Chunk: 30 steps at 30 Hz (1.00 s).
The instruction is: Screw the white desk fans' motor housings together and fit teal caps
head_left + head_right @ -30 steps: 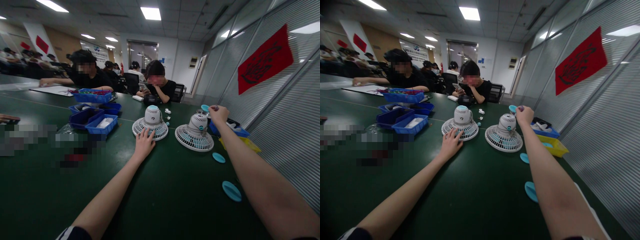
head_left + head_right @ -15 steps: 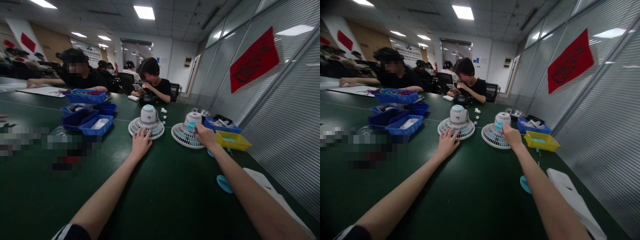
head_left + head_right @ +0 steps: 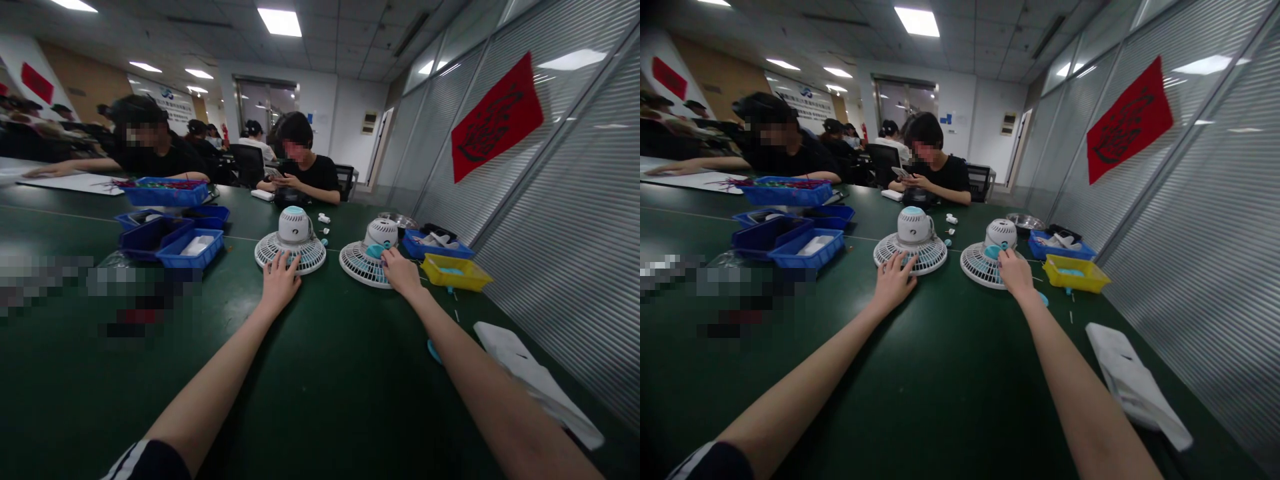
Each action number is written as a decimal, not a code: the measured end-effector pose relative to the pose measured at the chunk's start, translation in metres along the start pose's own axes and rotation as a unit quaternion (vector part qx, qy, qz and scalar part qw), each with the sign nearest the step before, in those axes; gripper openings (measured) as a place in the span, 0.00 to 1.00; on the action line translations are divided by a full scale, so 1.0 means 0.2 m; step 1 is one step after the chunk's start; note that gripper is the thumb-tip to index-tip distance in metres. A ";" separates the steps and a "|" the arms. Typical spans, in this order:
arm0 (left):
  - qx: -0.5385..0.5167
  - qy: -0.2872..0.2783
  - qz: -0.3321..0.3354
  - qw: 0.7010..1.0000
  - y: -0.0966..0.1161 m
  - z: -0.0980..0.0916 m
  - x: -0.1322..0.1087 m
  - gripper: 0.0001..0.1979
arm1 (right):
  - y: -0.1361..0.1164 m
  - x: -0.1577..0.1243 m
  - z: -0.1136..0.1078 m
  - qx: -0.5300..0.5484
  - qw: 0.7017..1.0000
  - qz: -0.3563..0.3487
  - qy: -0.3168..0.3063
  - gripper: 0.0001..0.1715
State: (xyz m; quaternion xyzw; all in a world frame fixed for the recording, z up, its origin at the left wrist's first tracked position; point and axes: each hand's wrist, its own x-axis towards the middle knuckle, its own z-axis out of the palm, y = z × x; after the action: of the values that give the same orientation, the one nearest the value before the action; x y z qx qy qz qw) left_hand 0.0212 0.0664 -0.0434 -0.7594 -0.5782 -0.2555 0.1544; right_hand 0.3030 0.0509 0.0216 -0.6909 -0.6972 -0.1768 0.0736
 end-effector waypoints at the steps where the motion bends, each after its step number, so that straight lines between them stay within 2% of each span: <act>1: -0.002 0.000 0.001 1.000 0.00 0.00 0.00 0.25 | -0.01 0.00 0.00 0.017 1.000 0.008 -0.010 0.17; 5: -0.009 0.000 -0.005 1.000 -0.01 0.00 -0.01 0.26 | -0.04 0.01 0.03 0.070 0.996 0.035 -0.041 0.16; 13: -0.022 -0.009 -0.010 1.000 0.00 -0.01 -0.01 0.27 | -0.15 0.01 0.06 0.094 0.990 0.092 -0.041 0.18; 21: -0.059 -0.007 -0.013 0.998 -0.01 -0.01 -0.01 0.28 | -0.23 -0.12 0.00 0.126 0.986 0.099 0.034 0.18; 26: -0.183 0.056 -0.038 0.981 0.00 -0.03 0.01 0.19 | -0.33 -0.22 -0.06 0.154 0.982 0.068 0.088 0.18; 30: -0.237 0.077 -0.066 0.966 -0.01 -0.06 0.01 0.15 | -0.42 -0.31 -0.12 0.198 0.973 0.029 0.117 0.17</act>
State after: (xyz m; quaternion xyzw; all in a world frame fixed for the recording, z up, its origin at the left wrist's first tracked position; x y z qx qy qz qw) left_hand 0.0182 0.0622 -0.0332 -0.7124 -0.5363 -0.4527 -0.0029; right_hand 0.2197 -0.0136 0.0097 -0.6574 -0.6843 -0.1122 0.2950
